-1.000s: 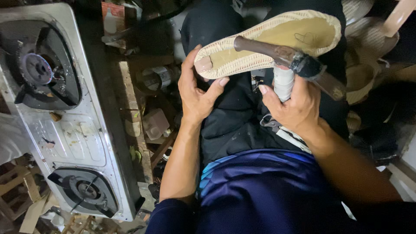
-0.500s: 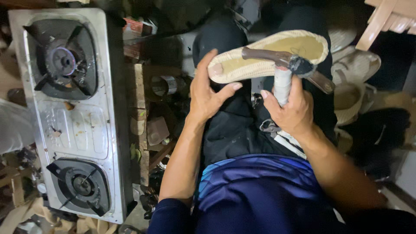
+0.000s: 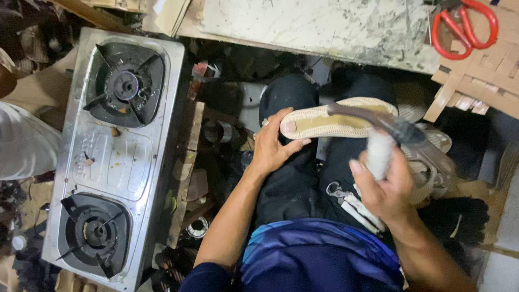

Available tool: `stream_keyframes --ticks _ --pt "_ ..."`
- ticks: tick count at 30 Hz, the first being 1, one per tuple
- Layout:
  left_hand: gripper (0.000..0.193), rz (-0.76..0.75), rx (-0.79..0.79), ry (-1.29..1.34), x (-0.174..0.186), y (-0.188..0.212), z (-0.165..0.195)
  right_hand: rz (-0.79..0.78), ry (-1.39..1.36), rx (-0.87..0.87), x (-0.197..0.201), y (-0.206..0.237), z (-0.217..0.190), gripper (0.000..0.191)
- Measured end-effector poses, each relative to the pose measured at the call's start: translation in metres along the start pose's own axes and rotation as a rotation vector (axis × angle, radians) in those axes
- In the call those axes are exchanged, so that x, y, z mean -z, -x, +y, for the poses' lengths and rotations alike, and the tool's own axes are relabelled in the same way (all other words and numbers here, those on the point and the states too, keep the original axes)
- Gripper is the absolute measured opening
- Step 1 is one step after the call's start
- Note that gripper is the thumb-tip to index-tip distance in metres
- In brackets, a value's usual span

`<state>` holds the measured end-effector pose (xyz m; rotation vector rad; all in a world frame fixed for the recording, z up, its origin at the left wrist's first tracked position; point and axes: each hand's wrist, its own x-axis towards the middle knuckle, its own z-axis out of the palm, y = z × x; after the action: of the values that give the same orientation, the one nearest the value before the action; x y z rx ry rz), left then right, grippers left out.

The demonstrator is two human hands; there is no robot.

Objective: The person sits at a workshop bench and assembles a woven-strap slip-on shoe. They hammer the insole on their lap, fit a woven upper over a wooden last, press and trim the sole edge with pliers, and work the shoe with a hammer to seat the upper onto the sole.

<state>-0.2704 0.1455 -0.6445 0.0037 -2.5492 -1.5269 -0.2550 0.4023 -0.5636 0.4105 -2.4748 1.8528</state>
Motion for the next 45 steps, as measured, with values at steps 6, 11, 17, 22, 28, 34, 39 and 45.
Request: stream_keyframes --ticks 6,11,17,22,28,34,39,45 --pt "0.081 0.011 0.011 0.005 0.003 -0.002 -0.006 -0.075 0.004 0.422 -0.001 -0.001 -0.006 0.008" --pt "0.081 -0.005 -0.009 -0.019 -0.001 -0.007 -0.007 -0.461 0.825 0.124 -0.03 -0.019 0.019 0.023" --pt "0.079 0.047 0.014 -0.002 0.015 -0.002 -0.004 0.099 -0.085 0.093 -0.008 0.012 0.017 0.027" --pt "0.081 0.055 0.041 0.02 0.024 -0.001 0.001 0.007 0.502 -0.001 -0.016 0.003 0.033 0.036" --pt "0.076 0.044 0.079 0.121 0.031 0.005 -0.008 0.103 0.338 -0.073 -0.036 0.001 0.036 0.052" --pt "0.044 -0.025 0.081 0.367 0.041 0.018 -0.018 0.285 -0.137 -0.137 -0.032 0.024 0.038 0.034" --pt "0.025 -0.053 -0.102 0.193 0.061 0.027 0.003 0.466 -0.291 -0.298 -0.023 0.038 0.045 0.025" --pt "0.046 -0.368 0.028 -0.01 0.077 0.021 0.05 0.467 -0.17 -0.301 0.001 0.029 0.027 0.043"
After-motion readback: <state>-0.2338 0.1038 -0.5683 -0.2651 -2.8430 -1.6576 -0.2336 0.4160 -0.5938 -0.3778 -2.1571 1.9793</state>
